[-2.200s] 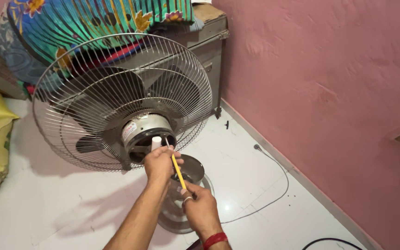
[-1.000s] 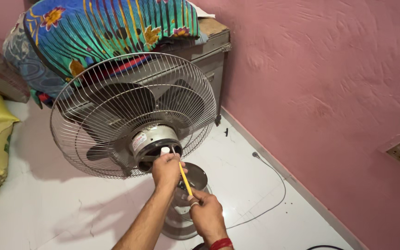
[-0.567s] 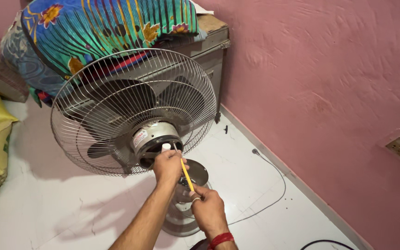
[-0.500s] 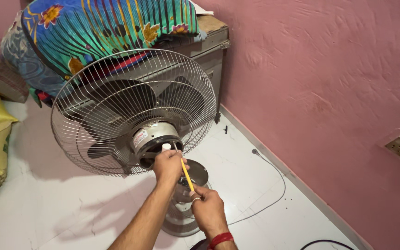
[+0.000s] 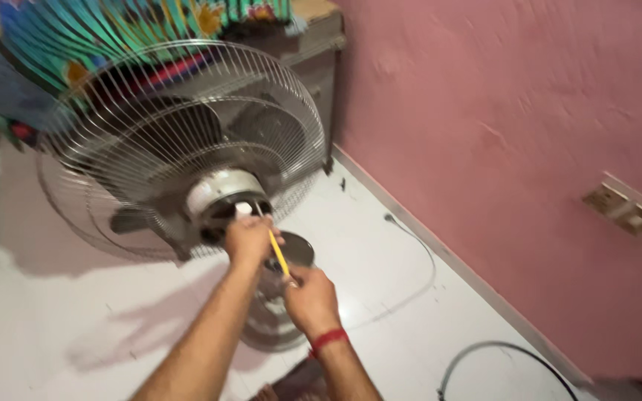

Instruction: The person uses a screwdriver to remove screws from the back housing of a standing fan, detaches the rear cover, and then manipulates the internal wiring and components near the motor.

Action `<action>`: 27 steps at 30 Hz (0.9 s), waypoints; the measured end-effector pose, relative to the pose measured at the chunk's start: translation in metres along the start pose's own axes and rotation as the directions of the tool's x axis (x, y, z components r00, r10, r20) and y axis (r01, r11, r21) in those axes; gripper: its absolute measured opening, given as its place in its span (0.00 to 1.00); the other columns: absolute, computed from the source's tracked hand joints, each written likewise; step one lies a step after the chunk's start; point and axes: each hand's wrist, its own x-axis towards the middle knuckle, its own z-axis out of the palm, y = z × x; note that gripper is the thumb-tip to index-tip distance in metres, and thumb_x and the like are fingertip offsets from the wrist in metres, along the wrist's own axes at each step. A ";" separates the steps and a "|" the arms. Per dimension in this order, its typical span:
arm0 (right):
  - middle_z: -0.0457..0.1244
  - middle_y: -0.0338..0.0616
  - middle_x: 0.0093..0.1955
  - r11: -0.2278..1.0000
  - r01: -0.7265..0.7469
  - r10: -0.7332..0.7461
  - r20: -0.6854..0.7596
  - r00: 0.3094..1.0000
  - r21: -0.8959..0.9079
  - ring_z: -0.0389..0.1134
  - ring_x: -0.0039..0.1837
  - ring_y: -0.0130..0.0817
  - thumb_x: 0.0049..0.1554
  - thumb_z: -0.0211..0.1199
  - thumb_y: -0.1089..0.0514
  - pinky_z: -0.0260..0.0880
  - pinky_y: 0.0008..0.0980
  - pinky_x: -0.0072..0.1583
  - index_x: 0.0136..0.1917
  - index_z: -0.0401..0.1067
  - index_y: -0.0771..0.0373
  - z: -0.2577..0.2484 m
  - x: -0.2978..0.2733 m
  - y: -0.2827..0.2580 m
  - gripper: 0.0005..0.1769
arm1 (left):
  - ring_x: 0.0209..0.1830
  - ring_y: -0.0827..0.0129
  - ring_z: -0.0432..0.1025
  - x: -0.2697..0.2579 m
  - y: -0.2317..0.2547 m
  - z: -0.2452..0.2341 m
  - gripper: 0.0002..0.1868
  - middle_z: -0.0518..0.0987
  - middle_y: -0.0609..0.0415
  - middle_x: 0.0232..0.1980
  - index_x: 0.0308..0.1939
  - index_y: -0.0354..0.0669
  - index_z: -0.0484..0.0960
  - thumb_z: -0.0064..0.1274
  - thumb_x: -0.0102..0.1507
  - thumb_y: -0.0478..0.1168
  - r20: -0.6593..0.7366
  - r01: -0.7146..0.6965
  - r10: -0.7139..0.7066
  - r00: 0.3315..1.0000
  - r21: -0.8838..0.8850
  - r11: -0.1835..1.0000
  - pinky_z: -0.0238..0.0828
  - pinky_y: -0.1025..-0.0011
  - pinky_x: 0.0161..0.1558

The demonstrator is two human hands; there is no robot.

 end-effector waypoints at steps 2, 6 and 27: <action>0.72 0.55 0.48 1.000 -0.006 0.006 0.012 1.000 0.030 0.75 0.52 0.48 0.56 0.60 0.57 0.72 0.39 0.56 0.60 0.79 0.50 -0.001 0.000 0.001 0.18 | 0.22 0.66 0.77 -0.003 -0.005 0.001 0.11 0.82 0.49 0.30 0.41 0.31 0.82 0.55 0.65 0.39 -0.016 0.007 -0.006 1.000 0.034 0.999 0.70 0.69 0.20; 0.71 0.51 0.51 0.999 0.048 -0.048 -0.001 0.999 0.016 0.74 0.54 0.47 0.56 0.61 0.57 0.71 0.39 0.57 0.58 0.79 0.50 -0.005 0.000 -0.003 0.17 | 0.24 0.65 0.78 -0.011 -0.012 -0.001 0.13 0.83 0.47 0.32 0.45 0.30 0.81 0.53 0.66 0.40 -0.003 0.032 -0.032 0.999 -0.040 0.999 0.72 0.70 0.22; 0.61 0.36 0.29 0.767 -0.382 0.060 0.535 0.842 0.515 0.57 0.26 0.22 0.66 0.52 0.53 0.56 0.25 0.26 0.67 0.73 0.62 -0.030 -0.011 0.043 0.21 | 0.30 0.59 0.81 -0.002 -0.024 -0.002 0.08 0.84 0.44 0.38 0.47 0.33 0.78 0.51 0.67 0.35 0.045 0.204 -0.200 0.979 -0.118 0.972 0.79 0.66 0.28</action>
